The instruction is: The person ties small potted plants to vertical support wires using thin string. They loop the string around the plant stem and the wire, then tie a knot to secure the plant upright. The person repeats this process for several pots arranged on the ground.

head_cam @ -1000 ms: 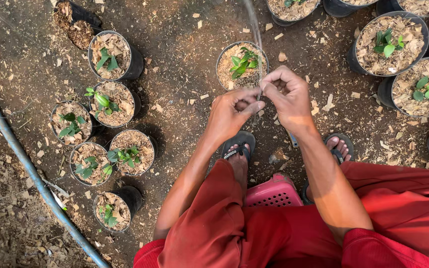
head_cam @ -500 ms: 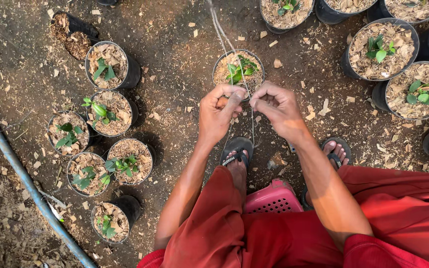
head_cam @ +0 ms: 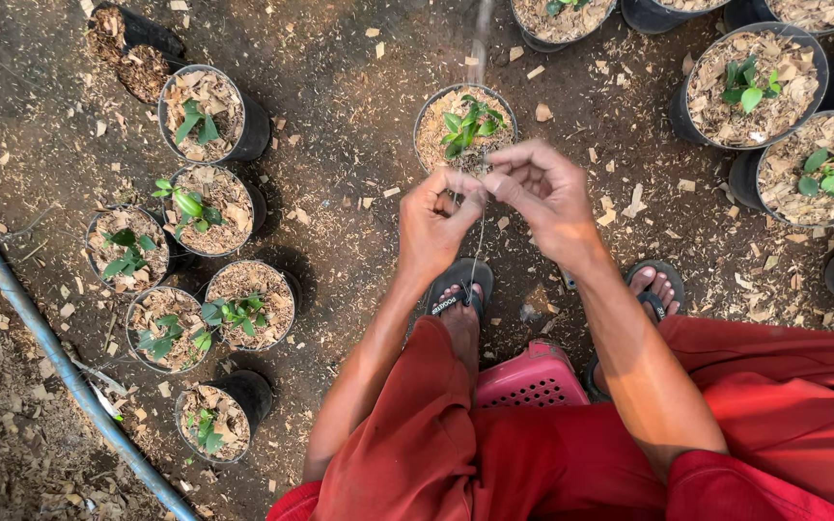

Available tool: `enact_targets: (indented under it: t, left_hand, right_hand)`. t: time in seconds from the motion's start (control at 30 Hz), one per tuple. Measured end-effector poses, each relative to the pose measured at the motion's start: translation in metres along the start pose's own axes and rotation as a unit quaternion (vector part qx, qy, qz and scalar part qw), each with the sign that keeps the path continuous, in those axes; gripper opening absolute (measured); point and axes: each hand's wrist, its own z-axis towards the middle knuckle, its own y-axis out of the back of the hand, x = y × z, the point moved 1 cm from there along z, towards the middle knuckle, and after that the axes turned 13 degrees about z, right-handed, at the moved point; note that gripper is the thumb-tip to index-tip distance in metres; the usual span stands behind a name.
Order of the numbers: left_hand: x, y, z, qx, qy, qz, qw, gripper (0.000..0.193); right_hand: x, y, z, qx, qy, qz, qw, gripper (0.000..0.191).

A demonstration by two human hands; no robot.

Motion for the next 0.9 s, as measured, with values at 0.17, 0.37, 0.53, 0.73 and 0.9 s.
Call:
enact_targets:
  t: [0.17,0.37,0.53,0.73,0.9]
  left_hand:
    - [0.003,-0.009,-0.004,-0.012,-0.031,0.002,0.999,0.005]
    - [0.018,-0.001,-0.002,-0.069,-0.017,0.024,0.997,0.003]
    - [0.033,0.001,0.003,-0.094,-0.044,0.052,0.993,0.01]
    - [0.047,-0.01,-0.007,-0.093,0.013,0.022,0.995,0.018]
    - [0.069,-0.018,-0.017,0.013,0.012,0.041,0.999,0.022]
  right_hand:
    - [-0.01,0.005,-0.001,-0.023,0.014,-0.057,0.998,0.005]
    - [-0.016,0.019,0.001,-0.018,-0.021,-0.06,0.998,0.013]
    - [-0.038,0.019,-0.002,0.08,-0.154,-0.179,0.968,0.017]
    - [-0.08,0.004,-0.018,0.048,-0.376,-0.23,0.896,0.028]
    - [-0.095,0.017,-0.019,0.058,-0.138,-0.309,0.939,0.028]
